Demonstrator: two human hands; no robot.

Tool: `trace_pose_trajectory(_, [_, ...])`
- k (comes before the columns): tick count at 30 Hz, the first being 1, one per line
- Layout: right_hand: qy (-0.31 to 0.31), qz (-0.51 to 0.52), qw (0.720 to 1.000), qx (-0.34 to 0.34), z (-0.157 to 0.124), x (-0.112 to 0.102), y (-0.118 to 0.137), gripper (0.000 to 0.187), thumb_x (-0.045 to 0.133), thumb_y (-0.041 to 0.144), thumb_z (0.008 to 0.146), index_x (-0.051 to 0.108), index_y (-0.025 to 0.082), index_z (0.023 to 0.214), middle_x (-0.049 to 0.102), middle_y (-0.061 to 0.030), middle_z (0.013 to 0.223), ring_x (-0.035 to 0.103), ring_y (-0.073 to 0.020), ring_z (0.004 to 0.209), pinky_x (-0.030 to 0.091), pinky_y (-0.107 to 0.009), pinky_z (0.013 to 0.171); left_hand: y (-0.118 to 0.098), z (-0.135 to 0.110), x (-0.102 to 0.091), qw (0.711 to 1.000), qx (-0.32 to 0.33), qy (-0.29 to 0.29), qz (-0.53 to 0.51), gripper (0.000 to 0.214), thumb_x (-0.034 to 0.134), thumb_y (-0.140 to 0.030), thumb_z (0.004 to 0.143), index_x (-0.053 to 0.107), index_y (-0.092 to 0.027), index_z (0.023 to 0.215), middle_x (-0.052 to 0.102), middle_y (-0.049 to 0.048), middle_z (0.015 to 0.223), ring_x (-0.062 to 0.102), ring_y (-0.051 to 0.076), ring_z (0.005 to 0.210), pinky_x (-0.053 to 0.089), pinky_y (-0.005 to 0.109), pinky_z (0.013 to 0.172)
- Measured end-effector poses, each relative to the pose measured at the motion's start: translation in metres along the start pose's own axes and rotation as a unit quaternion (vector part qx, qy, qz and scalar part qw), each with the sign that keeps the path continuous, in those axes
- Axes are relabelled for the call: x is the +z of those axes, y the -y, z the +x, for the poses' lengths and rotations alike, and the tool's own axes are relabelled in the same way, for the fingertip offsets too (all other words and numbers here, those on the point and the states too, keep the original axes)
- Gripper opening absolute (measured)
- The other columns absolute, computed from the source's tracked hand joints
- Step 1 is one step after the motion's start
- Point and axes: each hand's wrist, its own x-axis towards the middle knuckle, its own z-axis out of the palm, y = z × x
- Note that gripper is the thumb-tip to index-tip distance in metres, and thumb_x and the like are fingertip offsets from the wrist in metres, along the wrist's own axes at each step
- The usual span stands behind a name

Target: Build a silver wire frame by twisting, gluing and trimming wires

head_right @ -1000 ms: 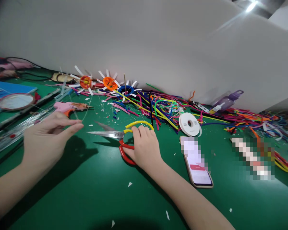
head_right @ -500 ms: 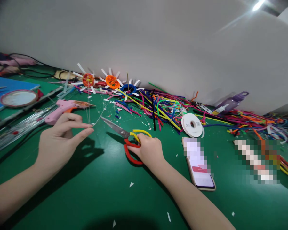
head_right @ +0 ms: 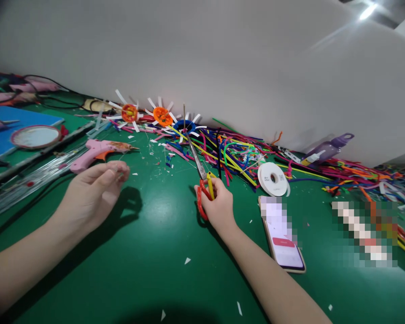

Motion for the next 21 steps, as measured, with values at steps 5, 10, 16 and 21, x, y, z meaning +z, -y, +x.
trace_pose_trajectory(5, [-0.036,0.021,0.997,-0.057,0.0028,0.0024,-0.0014,0.022,0.061,0.033,0.078,0.047,0.022,0.091,0.045,0.0024,0.072,0.045,-0.0123,0.06,0.045,-0.026,0.057,-0.0022,-0.0048,0.0019,0.999,-0.027,0.024,-0.013,0.014,0.076,-0.032,0.068,0.07,-0.024,0.077,0.069,-0.0019,0.081,0.06,0.012,0.082,0.046,0.03,0.082])
trace_pose_trajectory(10, [-0.026,0.062,0.996,-0.051,0.0052,0.0037,-0.0066,0.022,0.061,0.031,0.077,0.043,0.023,0.088,0.038,0.0033,0.072,0.045,-0.0125,0.06,0.048,-0.029,0.06,-0.0047,-0.0067,0.0062,0.995,-0.061,0.055,-0.062,0.016,0.071,-0.035,0.073,0.071,-0.019,0.078,0.068,0.0001,0.081,0.058,0.01,0.078,0.045,0.024,0.077])
trace_pose_trajectory(16, [0.019,0.01,0.997,-0.068,0.0042,0.0021,-0.0072,0.023,0.055,0.035,0.081,0.044,0.022,0.097,0.046,0.0016,0.075,0.049,-0.0139,0.062,0.047,-0.03,0.06,-0.0048,-0.0054,0.0075,0.986,-0.097,0.11,-0.075,0.028,0.056,-0.036,0.085,0.072,-0.013,0.085,0.068,0.0059,0.082,0.056,0.013,0.071,0.045,0.026,0.069])
trace_pose_trajectory(21, [0.04,-0.021,0.996,-0.074,0.0006,0.0028,-0.0026,0.033,0.058,0.037,0.079,0.041,0.021,0.103,0.045,0.001,0.078,0.05,-0.014,0.064,0.048,-0.03,0.061,-0.0029,-0.0084,0.0094,0.986,-0.104,0.127,-0.022,0.016,0.061,-0.028,0.081,0.072,-0.017,0.085,0.067,0.003,0.082,0.057,0.011,0.068,0.046,0.025,0.068])
